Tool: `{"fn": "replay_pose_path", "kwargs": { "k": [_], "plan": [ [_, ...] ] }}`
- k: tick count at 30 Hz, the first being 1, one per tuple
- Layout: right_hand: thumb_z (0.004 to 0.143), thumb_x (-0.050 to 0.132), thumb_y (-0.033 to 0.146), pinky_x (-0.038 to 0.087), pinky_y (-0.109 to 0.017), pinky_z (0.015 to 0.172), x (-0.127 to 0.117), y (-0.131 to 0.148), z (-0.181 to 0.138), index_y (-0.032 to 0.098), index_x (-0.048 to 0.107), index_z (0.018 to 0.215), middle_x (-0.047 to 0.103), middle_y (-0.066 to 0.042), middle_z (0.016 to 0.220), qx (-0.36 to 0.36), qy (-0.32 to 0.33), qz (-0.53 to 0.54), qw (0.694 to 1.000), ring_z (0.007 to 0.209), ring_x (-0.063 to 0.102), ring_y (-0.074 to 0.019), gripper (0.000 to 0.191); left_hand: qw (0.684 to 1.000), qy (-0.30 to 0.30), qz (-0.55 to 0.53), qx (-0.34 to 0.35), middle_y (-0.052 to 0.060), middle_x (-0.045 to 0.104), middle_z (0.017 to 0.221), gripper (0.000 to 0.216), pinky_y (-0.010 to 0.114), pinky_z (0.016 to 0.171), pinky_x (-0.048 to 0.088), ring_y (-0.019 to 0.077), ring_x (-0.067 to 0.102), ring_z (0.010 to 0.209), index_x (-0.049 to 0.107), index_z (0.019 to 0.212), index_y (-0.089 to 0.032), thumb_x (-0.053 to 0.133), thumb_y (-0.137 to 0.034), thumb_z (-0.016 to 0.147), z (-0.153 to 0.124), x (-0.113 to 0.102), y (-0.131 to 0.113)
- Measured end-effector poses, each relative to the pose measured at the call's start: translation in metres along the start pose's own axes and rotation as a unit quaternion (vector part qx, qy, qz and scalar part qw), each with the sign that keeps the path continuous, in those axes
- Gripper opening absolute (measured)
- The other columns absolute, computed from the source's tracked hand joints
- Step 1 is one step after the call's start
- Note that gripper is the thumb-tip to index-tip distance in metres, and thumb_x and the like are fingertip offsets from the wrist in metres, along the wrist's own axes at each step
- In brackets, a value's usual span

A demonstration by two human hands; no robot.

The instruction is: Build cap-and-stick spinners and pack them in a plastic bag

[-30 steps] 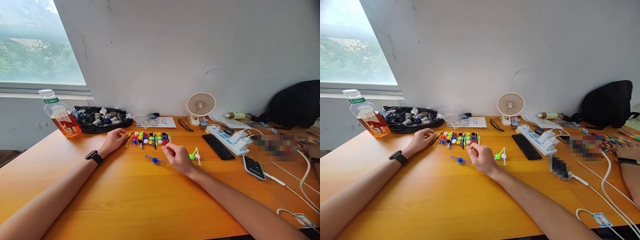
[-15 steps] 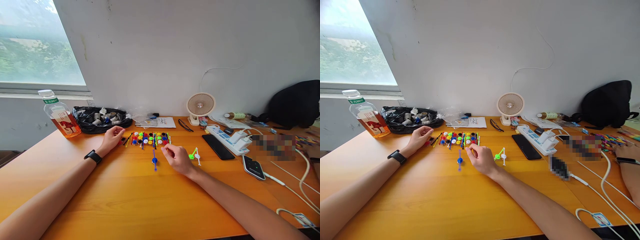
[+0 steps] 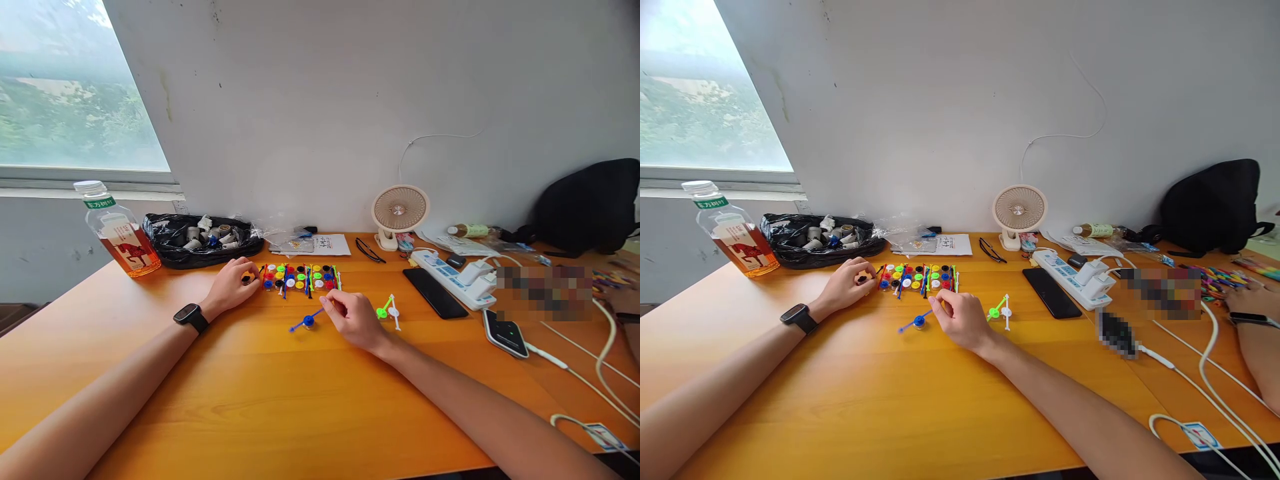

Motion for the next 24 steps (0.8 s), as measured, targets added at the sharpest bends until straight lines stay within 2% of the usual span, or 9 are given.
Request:
{"fn": "replay_pose_path", "kwargs": {
  "k": [3,13,19,24],
  "plan": [
    [0.104,0.050,0.050,0.026,-0.028,0.057,0.000,0.001,0.000,0.021,0.058,0.072,0.044,0.004,0.054,-0.001,0.003,-0.007,1.000,0.051,0.041,-0.0127,0.044,1.000,0.007,0.029,-0.002,0.006,0.072,0.095,0.014,0.035,0.078,0.046,0.0264,0.062,0.089,0.073,0.081,-0.023,0.064,-0.033,0.085,-0.001,-0.001,-0.002],
    [0.104,0.051,0.050,0.025,-0.028,0.057,0.001,-0.001,-0.001,0.021,0.057,0.070,0.044,0.004,0.054,-0.005,0.005,-0.008,1.000,0.051,0.040,-0.0123,0.045,0.999,0.016,-0.005,-0.039,0.005,0.079,0.093,0.017,0.033,0.072,0.049,0.0265,0.068,0.089,0.079,0.089,-0.026,0.065,-0.035,0.086,-0.001,0.006,0.013],
    [0.104,0.050,0.050,0.025,-0.028,0.057,0.002,-0.001,-0.001,0.021,0.056,0.069,0.044,0.004,0.054,-0.006,0.007,-0.010,1.000,0.051,0.039,-0.0120,0.046,0.999,0.003,0.001,-0.041,0.006,0.079,0.093,0.021,0.033,0.072,0.049,0.0265,0.068,0.087,0.080,0.088,-0.026,0.067,-0.042,0.086,-0.001,0.002,0.010],
    [0.105,0.051,0.050,0.025,-0.028,0.057,0.003,-0.001,-0.001,0.021,0.055,0.068,0.045,0.004,0.055,-0.009,0.010,-0.009,1.000,0.052,0.040,-0.0121,0.047,0.999,0.001,0.014,-0.045,0.007,0.078,0.094,0.018,0.035,0.073,0.049,0.0281,0.069,0.089,0.080,0.086,-0.025,0.066,-0.037,0.084,-0.001,-0.001,0.006]
  ]
}}
Point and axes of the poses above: each hand's wrist, its own z-axis towards the middle knuckle, its own x-axis out of the palm, y = z × x, the point moved 6 cm from there along z, towards the middle knuckle
